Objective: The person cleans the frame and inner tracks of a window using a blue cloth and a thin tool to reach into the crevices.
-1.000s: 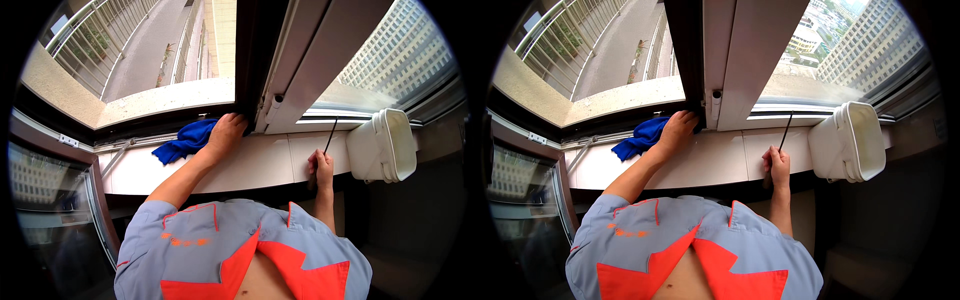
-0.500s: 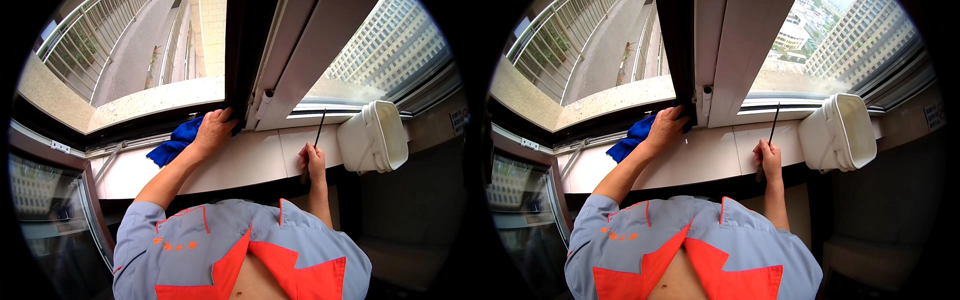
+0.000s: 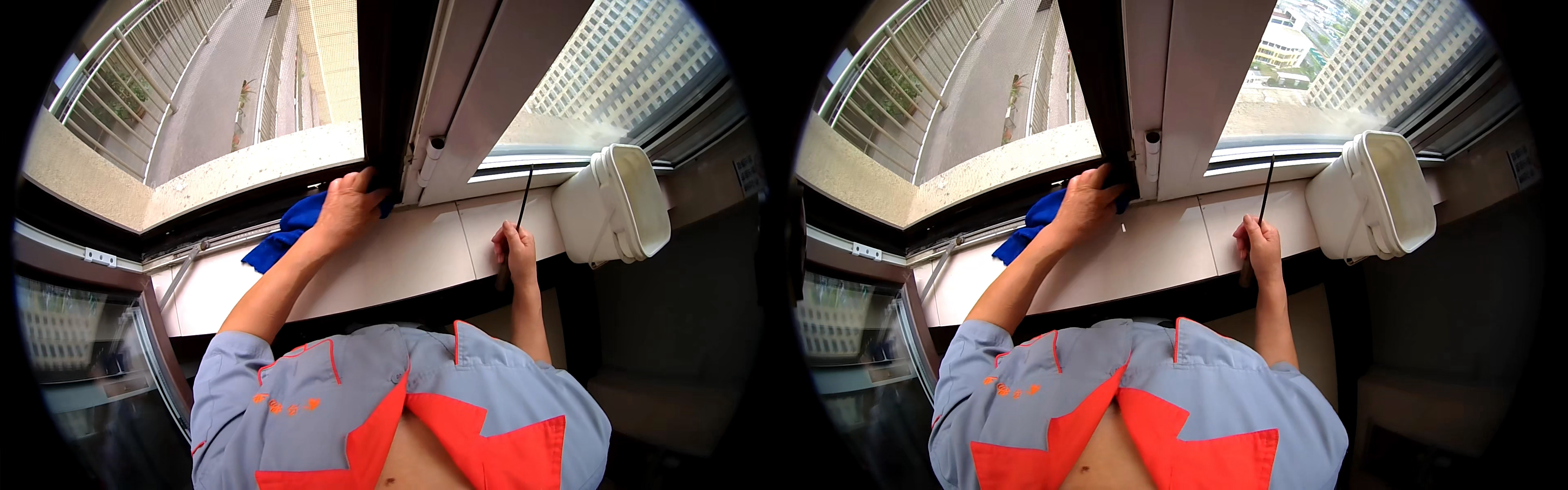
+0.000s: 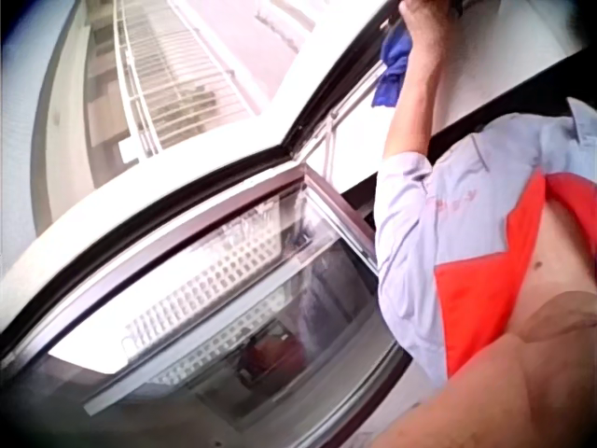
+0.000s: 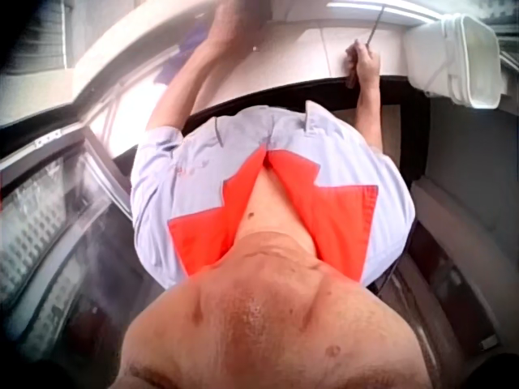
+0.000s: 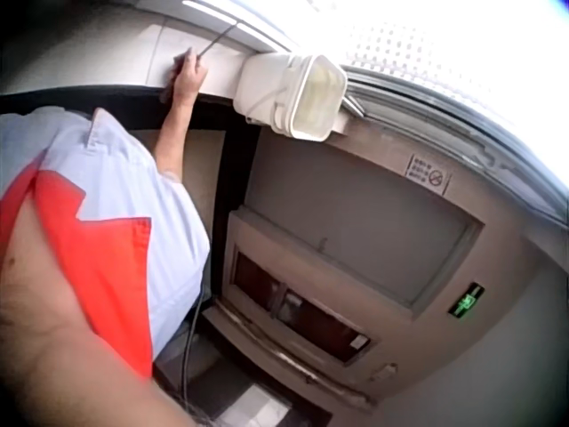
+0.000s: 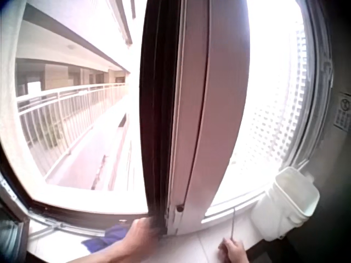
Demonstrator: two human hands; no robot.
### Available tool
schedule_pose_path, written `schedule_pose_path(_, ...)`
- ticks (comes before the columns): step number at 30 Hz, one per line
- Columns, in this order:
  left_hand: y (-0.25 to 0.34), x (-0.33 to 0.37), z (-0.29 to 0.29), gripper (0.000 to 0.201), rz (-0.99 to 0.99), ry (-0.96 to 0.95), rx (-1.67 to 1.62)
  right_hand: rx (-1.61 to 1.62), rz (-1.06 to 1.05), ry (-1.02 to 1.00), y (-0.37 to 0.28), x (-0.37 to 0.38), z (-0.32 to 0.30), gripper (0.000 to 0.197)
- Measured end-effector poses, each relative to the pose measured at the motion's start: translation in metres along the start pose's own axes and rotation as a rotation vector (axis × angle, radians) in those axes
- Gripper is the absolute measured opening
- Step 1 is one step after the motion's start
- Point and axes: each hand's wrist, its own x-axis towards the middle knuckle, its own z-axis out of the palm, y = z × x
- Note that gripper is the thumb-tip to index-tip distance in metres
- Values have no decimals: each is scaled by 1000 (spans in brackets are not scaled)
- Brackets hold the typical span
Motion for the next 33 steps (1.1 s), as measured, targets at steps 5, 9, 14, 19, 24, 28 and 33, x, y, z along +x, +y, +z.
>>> schedule_pose_path(5, 5, 5, -8, 32, 89, 11, 117, -20, 24, 33, 1, -3, -3, 38)
schedule_pose_path(9, -15, -4, -27, 32, 111, -42, 92, -13, 12, 40, 1, -3, -6, 38)
schedule_pose_path(14, 8, 8, 12, 31, -25, -16, 15, -37, 20, 9, -3, 0, -1, 38)
schedule_pose_path(19, -2, 3, -17, 29, 68, 3, 109, -23, 17, 44, 3, -3, -5, 38)
schedule_pose_path(24, 0, -2, 13, 30, -2, 92, -73, 5, 4, -15, 0, -2, -2, 38)
schedule_pose_path(28, 20, 12, 2, 29, -33, 43, 29, 7, -23, -16, 1, 4, -3, 39)
schedule_pose_path(33, -2, -2, -6, 29, 24, 16, 137, 24, 1, 13, 2, -2, -6, 39)
